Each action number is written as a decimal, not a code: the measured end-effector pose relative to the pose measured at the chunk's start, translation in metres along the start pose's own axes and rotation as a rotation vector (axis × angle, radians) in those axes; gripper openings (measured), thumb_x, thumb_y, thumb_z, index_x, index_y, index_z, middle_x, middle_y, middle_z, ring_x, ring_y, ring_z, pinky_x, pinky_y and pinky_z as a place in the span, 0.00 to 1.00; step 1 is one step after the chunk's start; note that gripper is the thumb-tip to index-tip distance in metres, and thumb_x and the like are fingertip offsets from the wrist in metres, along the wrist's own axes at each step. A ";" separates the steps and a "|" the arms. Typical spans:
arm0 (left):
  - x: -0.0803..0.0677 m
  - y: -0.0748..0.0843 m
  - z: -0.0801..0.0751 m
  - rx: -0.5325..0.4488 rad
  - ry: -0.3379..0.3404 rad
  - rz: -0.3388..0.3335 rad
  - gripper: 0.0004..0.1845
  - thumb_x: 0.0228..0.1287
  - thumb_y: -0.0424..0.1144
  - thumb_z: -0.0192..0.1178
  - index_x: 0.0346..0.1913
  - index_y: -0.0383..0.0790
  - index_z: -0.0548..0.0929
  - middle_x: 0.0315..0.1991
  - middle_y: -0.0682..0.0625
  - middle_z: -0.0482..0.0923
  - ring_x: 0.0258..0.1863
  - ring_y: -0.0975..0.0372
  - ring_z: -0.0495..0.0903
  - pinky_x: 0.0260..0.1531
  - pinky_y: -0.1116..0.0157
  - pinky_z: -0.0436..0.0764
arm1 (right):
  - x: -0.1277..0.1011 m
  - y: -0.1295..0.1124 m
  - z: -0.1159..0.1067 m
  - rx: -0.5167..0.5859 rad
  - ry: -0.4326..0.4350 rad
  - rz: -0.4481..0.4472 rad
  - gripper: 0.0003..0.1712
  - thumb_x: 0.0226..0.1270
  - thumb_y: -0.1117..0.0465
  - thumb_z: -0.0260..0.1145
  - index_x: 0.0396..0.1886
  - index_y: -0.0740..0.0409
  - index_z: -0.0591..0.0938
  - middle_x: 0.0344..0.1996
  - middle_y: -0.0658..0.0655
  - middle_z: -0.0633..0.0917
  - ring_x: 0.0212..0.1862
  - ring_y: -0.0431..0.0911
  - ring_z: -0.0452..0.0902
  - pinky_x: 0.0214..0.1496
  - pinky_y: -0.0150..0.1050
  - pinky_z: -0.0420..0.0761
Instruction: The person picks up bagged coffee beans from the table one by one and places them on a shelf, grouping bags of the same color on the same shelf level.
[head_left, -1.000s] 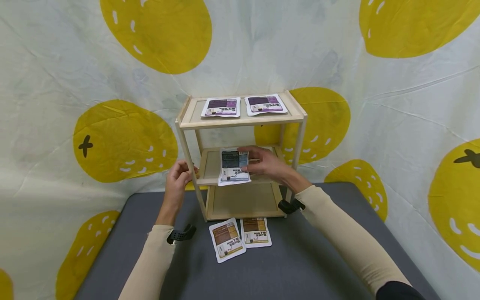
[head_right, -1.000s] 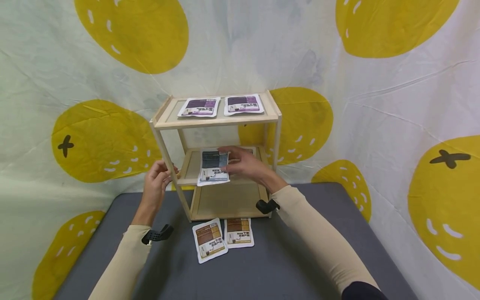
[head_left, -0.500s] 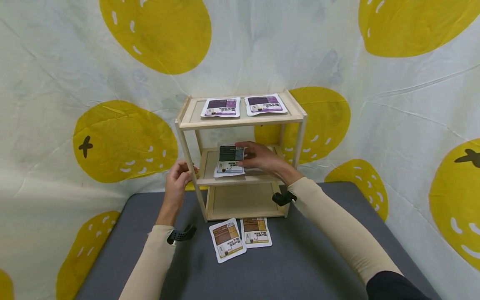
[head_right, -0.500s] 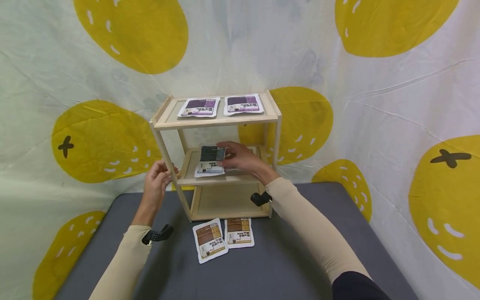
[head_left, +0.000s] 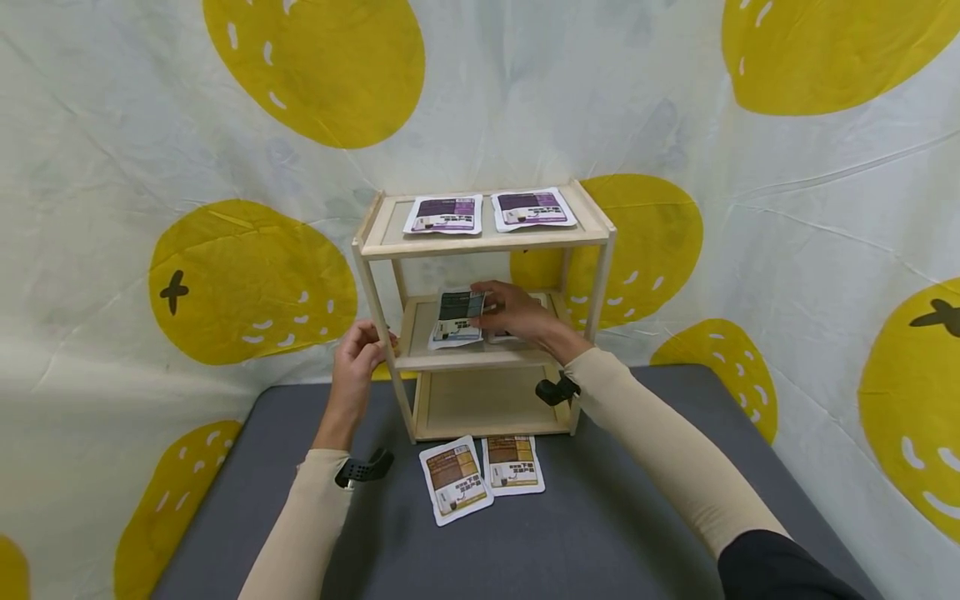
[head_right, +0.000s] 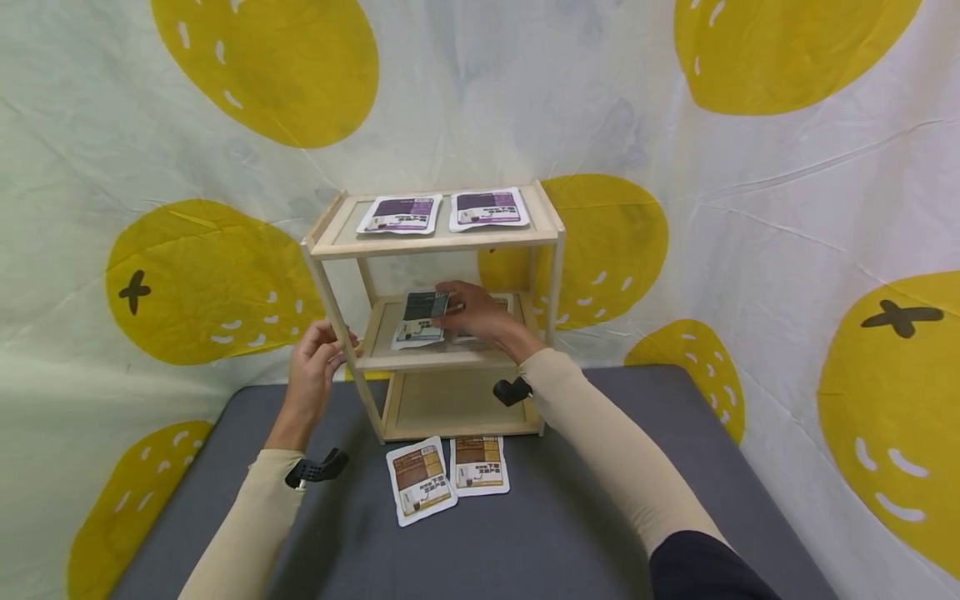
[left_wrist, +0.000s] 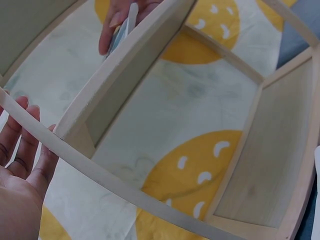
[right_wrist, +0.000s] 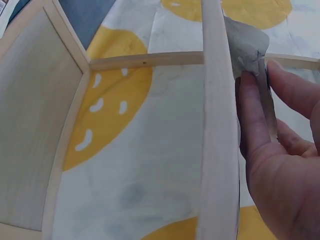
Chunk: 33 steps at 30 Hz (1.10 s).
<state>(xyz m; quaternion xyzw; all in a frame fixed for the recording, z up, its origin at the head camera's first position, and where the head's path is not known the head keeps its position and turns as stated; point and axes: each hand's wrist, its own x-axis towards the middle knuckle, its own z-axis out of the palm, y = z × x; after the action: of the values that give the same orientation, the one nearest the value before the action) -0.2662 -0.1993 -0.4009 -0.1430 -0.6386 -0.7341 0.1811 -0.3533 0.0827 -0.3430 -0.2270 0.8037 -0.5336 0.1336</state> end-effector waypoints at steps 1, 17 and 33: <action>0.000 0.000 0.000 0.001 -0.001 0.000 0.12 0.72 0.28 0.51 0.53 0.24 0.73 0.41 0.43 0.79 0.41 0.48 0.80 0.46 0.61 0.85 | 0.001 0.000 0.000 -0.002 0.010 0.008 0.41 0.68 0.59 0.72 0.77 0.52 0.65 0.62 0.64 0.75 0.56 0.55 0.76 0.59 0.50 0.80; 0.000 0.000 0.000 0.002 0.006 -0.035 0.11 0.72 0.29 0.50 0.53 0.28 0.74 0.41 0.45 0.79 0.42 0.52 0.80 0.47 0.62 0.84 | -0.007 -0.005 -0.002 -0.123 0.057 -0.018 0.37 0.69 0.60 0.71 0.74 0.61 0.69 0.67 0.65 0.75 0.68 0.58 0.72 0.66 0.53 0.77; 0.000 0.000 0.000 -0.002 0.005 -0.016 0.12 0.72 0.27 0.49 0.54 0.25 0.73 0.45 0.30 0.75 0.41 0.49 0.81 0.46 0.62 0.84 | -0.041 -0.007 0.006 -0.224 0.049 -0.109 0.31 0.69 0.59 0.71 0.69 0.62 0.75 0.58 0.61 0.82 0.60 0.52 0.81 0.60 0.49 0.80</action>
<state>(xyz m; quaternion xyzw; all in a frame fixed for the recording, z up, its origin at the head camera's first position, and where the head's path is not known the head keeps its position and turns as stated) -0.2660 -0.1998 -0.4006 -0.1362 -0.6386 -0.7365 0.1767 -0.3137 0.0969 -0.3403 -0.2706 0.8478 -0.4522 0.0586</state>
